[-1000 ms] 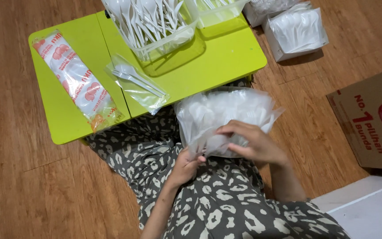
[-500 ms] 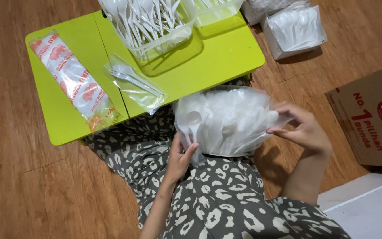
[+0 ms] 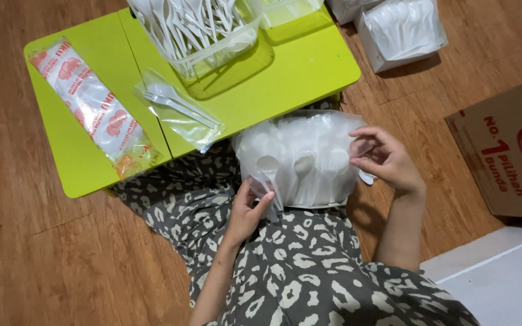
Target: The person is sorting plastic spoons and forks from containers and placing them into plastic bags while sitting on the floor.
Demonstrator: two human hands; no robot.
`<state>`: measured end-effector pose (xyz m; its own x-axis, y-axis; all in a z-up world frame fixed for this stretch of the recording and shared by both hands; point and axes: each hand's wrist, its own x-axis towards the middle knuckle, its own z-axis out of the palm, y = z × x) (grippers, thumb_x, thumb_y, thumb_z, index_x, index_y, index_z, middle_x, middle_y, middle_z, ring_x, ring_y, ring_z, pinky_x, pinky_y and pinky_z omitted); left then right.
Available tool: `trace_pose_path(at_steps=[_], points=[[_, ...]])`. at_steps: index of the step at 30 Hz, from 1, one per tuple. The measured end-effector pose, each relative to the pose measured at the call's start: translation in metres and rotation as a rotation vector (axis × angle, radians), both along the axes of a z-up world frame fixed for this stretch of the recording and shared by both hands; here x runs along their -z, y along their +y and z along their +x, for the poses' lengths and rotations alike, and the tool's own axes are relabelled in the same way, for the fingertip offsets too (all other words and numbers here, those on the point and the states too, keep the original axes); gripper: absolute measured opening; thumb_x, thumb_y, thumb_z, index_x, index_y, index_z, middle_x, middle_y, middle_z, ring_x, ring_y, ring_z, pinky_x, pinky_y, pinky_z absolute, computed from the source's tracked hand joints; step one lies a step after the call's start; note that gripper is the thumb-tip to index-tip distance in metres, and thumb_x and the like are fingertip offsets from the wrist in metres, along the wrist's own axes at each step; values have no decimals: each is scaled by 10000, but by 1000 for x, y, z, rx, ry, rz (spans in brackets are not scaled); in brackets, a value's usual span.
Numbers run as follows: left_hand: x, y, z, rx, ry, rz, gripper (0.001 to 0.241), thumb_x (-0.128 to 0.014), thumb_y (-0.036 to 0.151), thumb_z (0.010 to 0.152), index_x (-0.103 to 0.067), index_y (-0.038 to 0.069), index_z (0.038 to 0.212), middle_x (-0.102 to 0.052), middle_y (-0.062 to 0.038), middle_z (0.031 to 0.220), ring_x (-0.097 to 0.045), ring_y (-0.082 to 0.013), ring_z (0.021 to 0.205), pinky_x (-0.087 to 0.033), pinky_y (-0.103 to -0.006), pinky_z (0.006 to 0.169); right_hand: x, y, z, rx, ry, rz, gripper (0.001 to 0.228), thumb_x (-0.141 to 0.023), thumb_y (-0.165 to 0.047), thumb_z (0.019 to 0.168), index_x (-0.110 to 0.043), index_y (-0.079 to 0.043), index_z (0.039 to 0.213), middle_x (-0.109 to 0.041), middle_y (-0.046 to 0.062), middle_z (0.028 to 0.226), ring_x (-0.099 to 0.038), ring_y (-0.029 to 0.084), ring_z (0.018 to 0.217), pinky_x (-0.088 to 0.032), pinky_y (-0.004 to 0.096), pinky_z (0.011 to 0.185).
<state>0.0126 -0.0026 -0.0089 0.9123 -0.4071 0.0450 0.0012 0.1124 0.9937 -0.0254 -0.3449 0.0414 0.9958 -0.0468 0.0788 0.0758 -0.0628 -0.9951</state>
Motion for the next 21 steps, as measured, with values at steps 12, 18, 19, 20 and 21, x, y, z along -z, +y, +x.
trace_pose_path(at_steps=[12, 18, 19, 20, 21], points=[[4, -6, 9, 91, -79, 38, 170, -754, 119, 943, -632, 13, 999, -642, -136, 867, -639, -172, 933, -540, -353, 829, 0, 9, -8, 146, -94, -384, 474, -868, -112, 799, -720, -66, 1247, -556, 116, 1119, -542, 198, 1013, -500, 318, 907], [-19, -25, 22, 94, -112, -134, 373, -723, 278, 943, -644, 16, 1198, -760, -158, 1073, -684, -185, 1058, -546, -353, 908, 22, -21, 2, 554, -170, -211, 550, -731, -350, 962, -585, -72, 1413, -490, 86, 1235, -506, 158, 1085, -452, 274, 954], [-27, -28, 20, 114, -93, -169, 346, -643, 227, 981, -630, -17, 1227, -765, -190, 1083, -678, -185, 1066, -545, -327, 901, 39, -36, 4, 646, -84, -297, 484, -773, -244, 955, -612, -88, 1383, -510, 108, 1215, -521, 168, 1019, -478, 266, 906], [-34, -30, 19, 132, -74, -204, 332, -564, 176, 1018, -617, -50, 1255, -770, -221, 1092, -671, -184, 1073, -544, -300, 895, 55, -51, 6, 736, 1, -384, 443, -814, -138, 948, -639, -103, 1353, -530, 130, 1195, -536, 178, 953, -504, 259, 858], [-32, -33, 15, 134, -73, -205, 332, -564, 176, 1018, -617, -50, 1255, -770, -221, 1092, -671, -184, 1073, -544, -300, 895, 71, -57, 0, 738, 2, -385, 443, -814, -138, 948, -639, -103, 1353, -530, 130, 1195, -536, 178, 953, -504, 259, 858]])
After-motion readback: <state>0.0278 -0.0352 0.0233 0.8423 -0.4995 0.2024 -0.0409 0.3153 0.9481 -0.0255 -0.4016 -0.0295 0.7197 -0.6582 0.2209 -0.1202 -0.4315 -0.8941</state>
